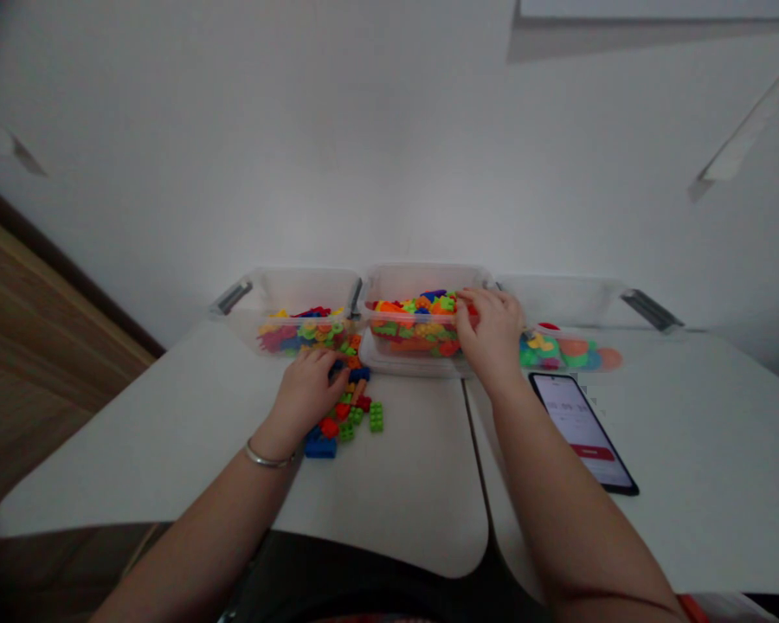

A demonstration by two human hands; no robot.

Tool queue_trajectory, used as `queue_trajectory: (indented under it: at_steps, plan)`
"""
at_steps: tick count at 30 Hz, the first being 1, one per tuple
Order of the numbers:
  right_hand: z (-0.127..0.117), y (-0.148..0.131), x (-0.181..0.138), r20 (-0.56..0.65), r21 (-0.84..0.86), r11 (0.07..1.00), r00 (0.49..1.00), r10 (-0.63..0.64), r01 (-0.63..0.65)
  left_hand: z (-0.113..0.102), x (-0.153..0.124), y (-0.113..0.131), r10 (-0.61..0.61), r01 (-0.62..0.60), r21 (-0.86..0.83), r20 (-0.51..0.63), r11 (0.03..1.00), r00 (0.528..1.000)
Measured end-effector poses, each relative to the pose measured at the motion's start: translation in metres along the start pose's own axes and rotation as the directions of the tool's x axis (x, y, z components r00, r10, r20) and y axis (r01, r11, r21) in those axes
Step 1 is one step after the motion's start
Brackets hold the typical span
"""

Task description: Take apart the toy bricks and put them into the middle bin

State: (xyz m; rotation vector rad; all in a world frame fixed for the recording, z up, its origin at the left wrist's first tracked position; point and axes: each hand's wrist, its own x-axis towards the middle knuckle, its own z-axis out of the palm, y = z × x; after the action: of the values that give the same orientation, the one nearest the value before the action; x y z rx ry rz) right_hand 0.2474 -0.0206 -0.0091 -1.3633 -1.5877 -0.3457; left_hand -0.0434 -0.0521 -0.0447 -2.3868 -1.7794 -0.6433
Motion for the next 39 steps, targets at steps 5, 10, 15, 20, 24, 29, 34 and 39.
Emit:
queue_trajectory:
  at_steps: [5, 10, 15, 20, 24, 29, 34, 39]
  plan:
    - [-0.011, -0.017, 0.001, -0.080, 0.041, 0.990, 0.988, -0.131, 0.135, -0.003, 0.000, 0.002, -0.041, 0.039, 0.033, 0.037, 0.999, 0.998]
    - [-0.020, -0.048, -0.006, -0.035, 0.176, 0.941, 0.958, -0.286, 0.288, -0.008, 0.000, 0.006, -0.064, 0.060, 0.045, 0.092, 0.997, 0.994]
    - [-0.010, -0.071, -0.024, 0.495, 0.375, 0.870, 0.724, -0.480, 0.321, -0.006, 0.001, 0.009, -0.082, 0.075, 0.067, 0.108, 0.995, 0.991]
    - [0.001, -0.081, -0.040, 0.749, 0.342, 0.892, 0.488, -0.448, 0.294, -0.005, 0.002, 0.011, -0.071, 0.065, 0.054, 0.112, 0.996, 0.991]
    - [0.001, -0.083, -0.043, 0.824, 0.286, 0.910, 0.408, -0.393, 0.299, -0.007, 0.003, 0.014, -0.084, 0.077, 0.058, 0.143, 0.995, 0.986]
    - [0.002, -0.083, -0.045, 0.846, 0.258, 0.904, 0.372, -0.381, 0.341, -0.006, 0.003, 0.013, -0.075, 0.067, 0.061, 0.144, 0.996, 0.987]
    - [0.004, -0.087, -0.049, 0.860, 0.246, 0.901, 0.349, -0.373, 0.357, -0.006, 0.004, 0.014, -0.092, 0.082, 0.073, 0.157, 0.994, 0.983]
    - [-0.001, -0.091, -0.043, 0.878, 0.253, 0.909, 0.317, -0.359, 0.331, -0.009, 0.004, 0.015, -0.110, 0.097, 0.076, 0.179, 0.992, 0.978]
